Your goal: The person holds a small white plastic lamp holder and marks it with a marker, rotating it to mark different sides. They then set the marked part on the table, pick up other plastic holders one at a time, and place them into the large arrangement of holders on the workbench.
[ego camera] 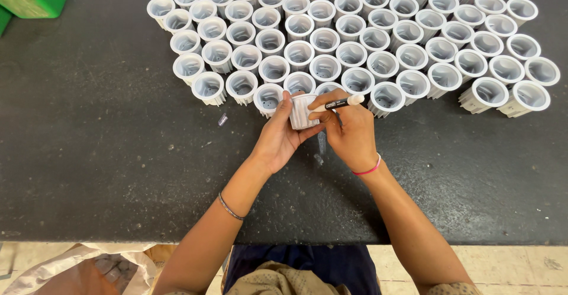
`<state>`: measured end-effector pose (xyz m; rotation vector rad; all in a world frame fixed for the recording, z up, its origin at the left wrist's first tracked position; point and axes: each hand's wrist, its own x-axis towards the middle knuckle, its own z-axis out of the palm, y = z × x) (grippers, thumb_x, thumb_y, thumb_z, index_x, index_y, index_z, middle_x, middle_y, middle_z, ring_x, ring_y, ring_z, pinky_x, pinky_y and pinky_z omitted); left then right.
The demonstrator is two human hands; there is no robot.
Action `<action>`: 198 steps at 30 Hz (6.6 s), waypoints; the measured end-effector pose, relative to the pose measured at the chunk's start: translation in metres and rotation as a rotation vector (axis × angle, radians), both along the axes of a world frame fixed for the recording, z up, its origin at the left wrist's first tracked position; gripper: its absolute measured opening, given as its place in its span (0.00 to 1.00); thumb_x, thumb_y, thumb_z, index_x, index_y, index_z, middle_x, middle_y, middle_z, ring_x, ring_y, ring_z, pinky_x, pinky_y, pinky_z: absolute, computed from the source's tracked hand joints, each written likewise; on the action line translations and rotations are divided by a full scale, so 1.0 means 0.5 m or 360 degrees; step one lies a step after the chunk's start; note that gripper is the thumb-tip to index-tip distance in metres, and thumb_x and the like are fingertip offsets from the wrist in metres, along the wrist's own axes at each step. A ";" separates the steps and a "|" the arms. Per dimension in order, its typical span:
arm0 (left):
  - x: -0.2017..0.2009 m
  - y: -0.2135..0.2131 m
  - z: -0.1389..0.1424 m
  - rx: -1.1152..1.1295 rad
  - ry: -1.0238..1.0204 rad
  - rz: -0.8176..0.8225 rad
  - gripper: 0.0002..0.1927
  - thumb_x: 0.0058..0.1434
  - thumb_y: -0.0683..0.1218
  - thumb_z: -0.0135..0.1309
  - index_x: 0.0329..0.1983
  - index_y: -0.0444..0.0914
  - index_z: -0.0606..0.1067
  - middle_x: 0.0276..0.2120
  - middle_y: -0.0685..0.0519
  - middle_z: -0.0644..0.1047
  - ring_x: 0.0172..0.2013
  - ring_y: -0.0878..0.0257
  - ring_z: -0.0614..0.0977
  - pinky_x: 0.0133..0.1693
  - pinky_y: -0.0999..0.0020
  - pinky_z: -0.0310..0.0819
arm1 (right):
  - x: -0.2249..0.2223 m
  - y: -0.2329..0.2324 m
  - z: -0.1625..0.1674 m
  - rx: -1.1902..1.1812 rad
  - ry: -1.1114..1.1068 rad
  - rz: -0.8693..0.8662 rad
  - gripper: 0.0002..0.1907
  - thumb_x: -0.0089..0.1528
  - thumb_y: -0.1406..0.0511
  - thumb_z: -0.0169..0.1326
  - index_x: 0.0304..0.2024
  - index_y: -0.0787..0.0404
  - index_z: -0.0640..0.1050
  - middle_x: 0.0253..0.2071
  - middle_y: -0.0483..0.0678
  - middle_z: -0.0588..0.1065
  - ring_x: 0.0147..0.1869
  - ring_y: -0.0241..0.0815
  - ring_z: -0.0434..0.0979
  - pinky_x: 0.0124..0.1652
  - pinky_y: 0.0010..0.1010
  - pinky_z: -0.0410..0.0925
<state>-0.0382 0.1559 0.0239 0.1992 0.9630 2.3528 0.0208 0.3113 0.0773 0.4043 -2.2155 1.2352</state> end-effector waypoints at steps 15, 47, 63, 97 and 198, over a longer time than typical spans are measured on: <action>0.003 -0.003 0.001 -0.0110 0.0099 0.0059 0.34 0.70 0.63 0.43 0.69 0.37 0.60 0.57 0.48 0.72 0.54 0.61 0.79 0.56 0.58 0.79 | -0.004 -0.009 -0.001 0.0033 0.0029 -0.0003 0.12 0.61 0.81 0.52 0.42 0.63 0.78 0.39 0.47 0.78 0.41 0.43 0.84 0.38 0.30 0.73; 0.000 -0.006 -0.006 -0.0049 0.0051 0.0182 0.28 0.70 0.61 0.46 0.62 0.38 0.63 0.54 0.48 0.73 0.53 0.58 0.78 0.57 0.54 0.78 | 0.001 -0.005 -0.001 -0.0253 -0.0070 0.0029 0.08 0.67 0.75 0.56 0.48 0.66 0.74 0.45 0.49 0.79 0.45 0.40 0.84 0.43 0.28 0.76; 0.008 0.002 -0.009 -0.0142 0.0112 0.0147 0.28 0.69 0.61 0.46 0.63 0.39 0.61 0.56 0.48 0.71 0.55 0.58 0.78 0.57 0.52 0.77 | 0.001 -0.007 -0.018 0.0053 0.0038 -0.0075 0.08 0.63 0.78 0.54 0.42 0.63 0.78 0.40 0.48 0.77 0.39 0.47 0.81 0.38 0.33 0.71; 0.008 0.000 -0.005 -0.0142 0.0073 0.0124 0.28 0.70 0.60 0.46 0.63 0.37 0.61 0.55 0.47 0.73 0.54 0.57 0.79 0.56 0.56 0.79 | 0.000 -0.018 -0.010 0.0113 0.0148 -0.0133 0.10 0.60 0.80 0.53 0.39 0.61 0.76 0.37 0.49 0.74 0.37 0.50 0.77 0.37 0.36 0.69; -0.012 -0.035 0.024 -0.0200 -0.0028 0.0340 0.27 0.70 0.66 0.43 0.49 0.39 0.72 0.38 0.53 0.80 0.38 0.64 0.83 0.37 0.65 0.83 | -0.036 -0.073 0.004 0.0028 0.0132 -0.0034 0.10 0.59 0.80 0.53 0.38 0.64 0.78 0.40 0.48 0.78 0.38 0.48 0.80 0.36 0.34 0.71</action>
